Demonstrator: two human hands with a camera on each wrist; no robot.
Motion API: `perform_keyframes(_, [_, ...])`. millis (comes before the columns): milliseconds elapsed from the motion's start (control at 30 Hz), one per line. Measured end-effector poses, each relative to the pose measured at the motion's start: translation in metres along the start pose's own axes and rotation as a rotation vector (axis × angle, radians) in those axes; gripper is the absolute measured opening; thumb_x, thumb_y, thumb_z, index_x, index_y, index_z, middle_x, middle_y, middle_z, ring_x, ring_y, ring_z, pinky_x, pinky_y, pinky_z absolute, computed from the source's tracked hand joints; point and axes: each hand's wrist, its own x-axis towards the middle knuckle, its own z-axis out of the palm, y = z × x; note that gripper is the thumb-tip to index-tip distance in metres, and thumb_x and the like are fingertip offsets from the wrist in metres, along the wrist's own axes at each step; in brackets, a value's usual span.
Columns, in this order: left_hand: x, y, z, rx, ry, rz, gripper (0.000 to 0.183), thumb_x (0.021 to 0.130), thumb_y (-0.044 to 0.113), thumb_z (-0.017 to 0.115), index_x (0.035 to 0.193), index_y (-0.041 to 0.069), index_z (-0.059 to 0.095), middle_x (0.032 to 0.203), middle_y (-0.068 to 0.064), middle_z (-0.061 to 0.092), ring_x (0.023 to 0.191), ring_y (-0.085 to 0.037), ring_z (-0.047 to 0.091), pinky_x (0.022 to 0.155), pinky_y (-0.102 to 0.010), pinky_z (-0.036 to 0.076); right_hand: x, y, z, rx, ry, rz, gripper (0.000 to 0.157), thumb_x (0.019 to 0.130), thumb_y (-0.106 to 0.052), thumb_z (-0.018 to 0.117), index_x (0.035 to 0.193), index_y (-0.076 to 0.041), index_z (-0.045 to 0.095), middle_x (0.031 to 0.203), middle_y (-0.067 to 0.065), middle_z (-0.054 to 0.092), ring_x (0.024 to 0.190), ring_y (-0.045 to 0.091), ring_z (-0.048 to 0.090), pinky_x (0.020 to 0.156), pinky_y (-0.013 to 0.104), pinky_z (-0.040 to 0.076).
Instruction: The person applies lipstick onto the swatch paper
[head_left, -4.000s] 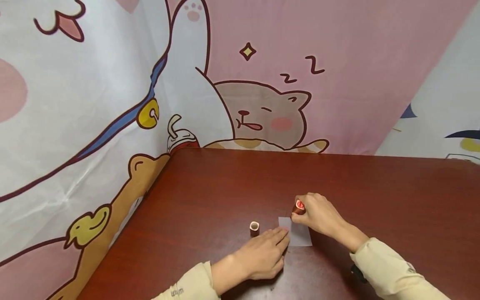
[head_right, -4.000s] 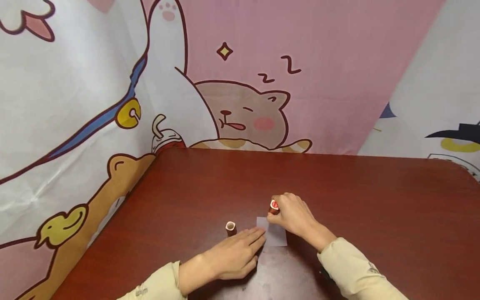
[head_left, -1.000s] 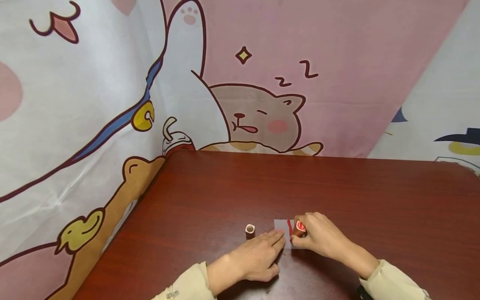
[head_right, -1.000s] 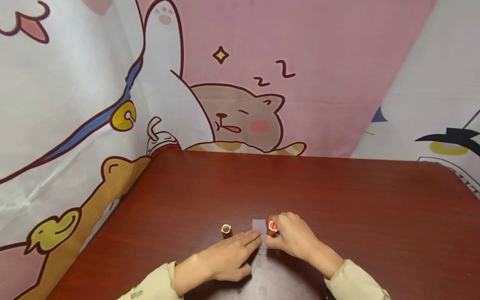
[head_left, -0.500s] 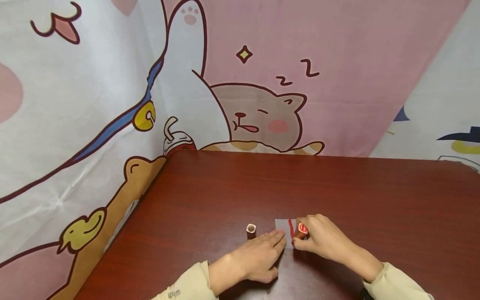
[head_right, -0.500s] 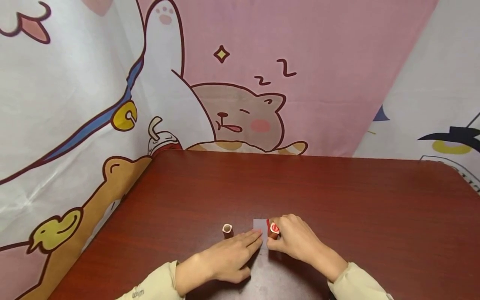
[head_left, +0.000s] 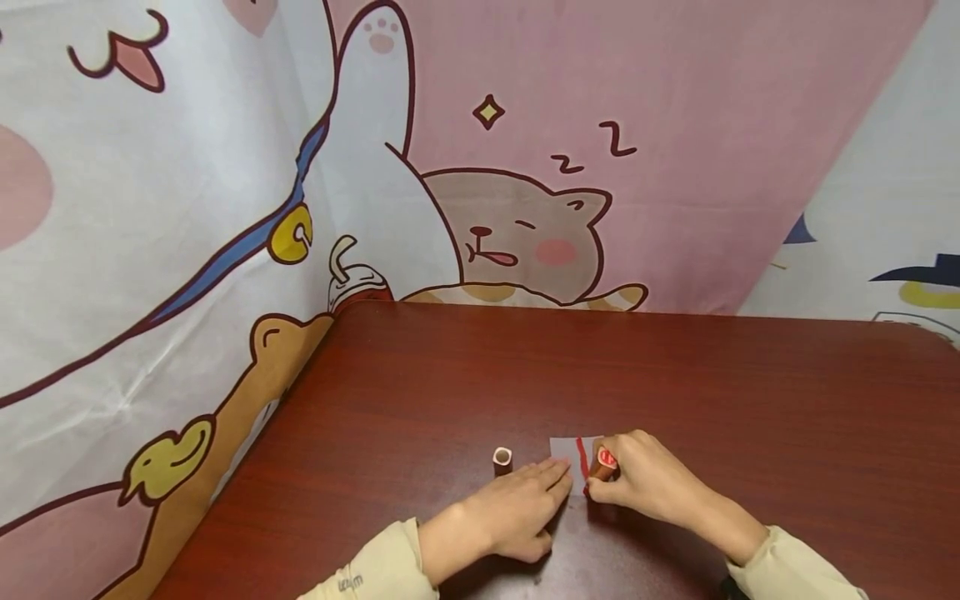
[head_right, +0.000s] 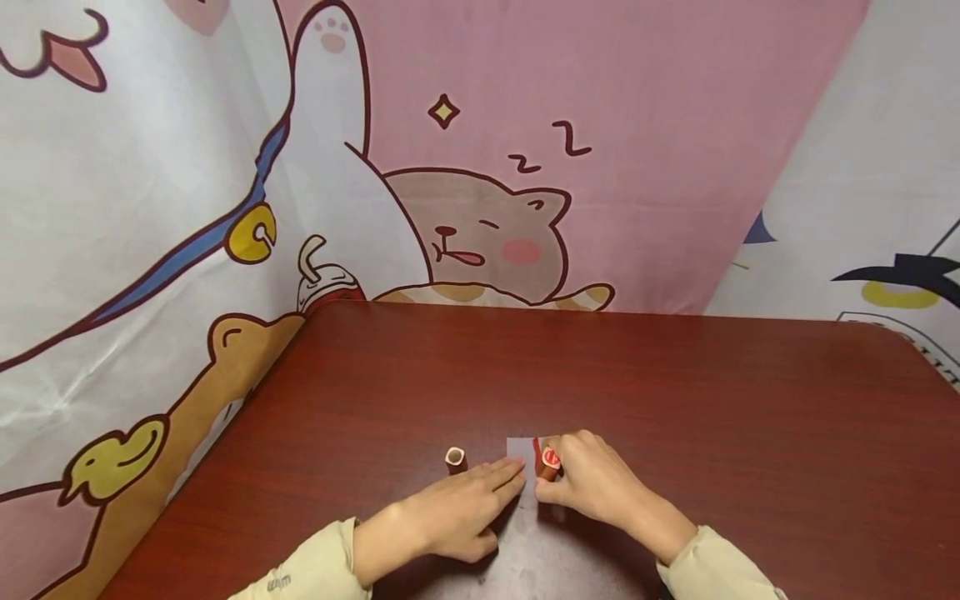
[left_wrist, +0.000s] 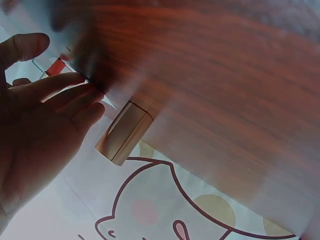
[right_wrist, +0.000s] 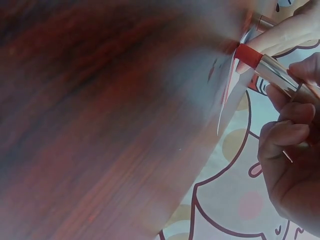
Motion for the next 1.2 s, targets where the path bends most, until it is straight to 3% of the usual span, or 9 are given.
perform_keyframes(333, [-0.001, 0.0, -0.001, 0.016, 0.015, 0.021, 0.068, 0.08, 0.03, 0.067, 0.138, 0.005, 0.042, 0.144, -0.01, 0.037, 0.133, -0.018, 0.032, 0.105, -0.027, 0.029, -0.004, -0.004, 0.001, -0.016, 0.035, -0.003, 0.023, 0.065, -0.008, 0.07, 0.061, -0.026, 0.058, 0.059, -0.023, 0.05, 0.055, -0.005, 0.046, 0.051, 0.018, 0.042])
perform_keyframes(600, [-0.007, -0.003, 0.001, -0.004, 0.063, 0.019, 0.065, 0.077, 0.026, 0.069, 0.134, 0.004, 0.047, 0.141, -0.011, 0.042, 0.129, -0.019, 0.037, 0.103, -0.03, 0.033, -0.001, -0.008, 0.005, 0.004, 0.014, -0.001, 0.023, 0.066, -0.008, 0.07, 0.059, -0.026, 0.057, 0.059, -0.023, 0.05, 0.054, -0.005, 0.045, 0.05, 0.018, 0.042])
perform_keyframes(833, [-0.013, -0.005, 0.001, -0.06, 0.077, -0.002, 0.063, 0.076, 0.023, 0.068, 0.133, 0.003, 0.048, 0.14, -0.01, 0.043, 0.129, -0.02, 0.038, 0.102, -0.031, 0.033, -0.001, -0.008, -0.003, 0.059, 0.08, -0.025, 0.027, 0.065, -0.005, 0.069, 0.058, -0.026, 0.054, 0.058, -0.024, 0.046, 0.052, -0.007, 0.038, 0.045, 0.016, 0.036])
perform_keyframes(1000, [-0.007, -0.005, 0.001, -0.041, 0.129, 0.026, 0.06, 0.077, 0.023, 0.067, 0.13, 0.003, 0.05, 0.137, -0.01, 0.045, 0.127, -0.019, 0.041, 0.1, -0.032, 0.036, -0.011, -0.006, -0.027, 0.181, 0.073, 0.072, 0.02, 0.071, -0.002, 0.068, 0.071, -0.021, 0.061, 0.063, -0.016, 0.063, 0.055, -0.002, 0.051, 0.047, 0.021, 0.042])
perform_keyframes(1200, [0.001, -0.004, 0.0, -0.07, 0.156, 0.044, 0.055, 0.079, 0.021, 0.065, 0.129, 0.003, 0.051, 0.136, -0.01, 0.046, 0.126, -0.019, 0.043, 0.1, -0.032, 0.037, -0.023, -0.002, -0.05, 0.242, 0.043, 0.214, 0.003, 0.083, -0.016, 0.068, 0.085, -0.017, 0.066, 0.073, -0.013, 0.068, 0.063, 0.005, 0.052, 0.053, 0.023, 0.042])
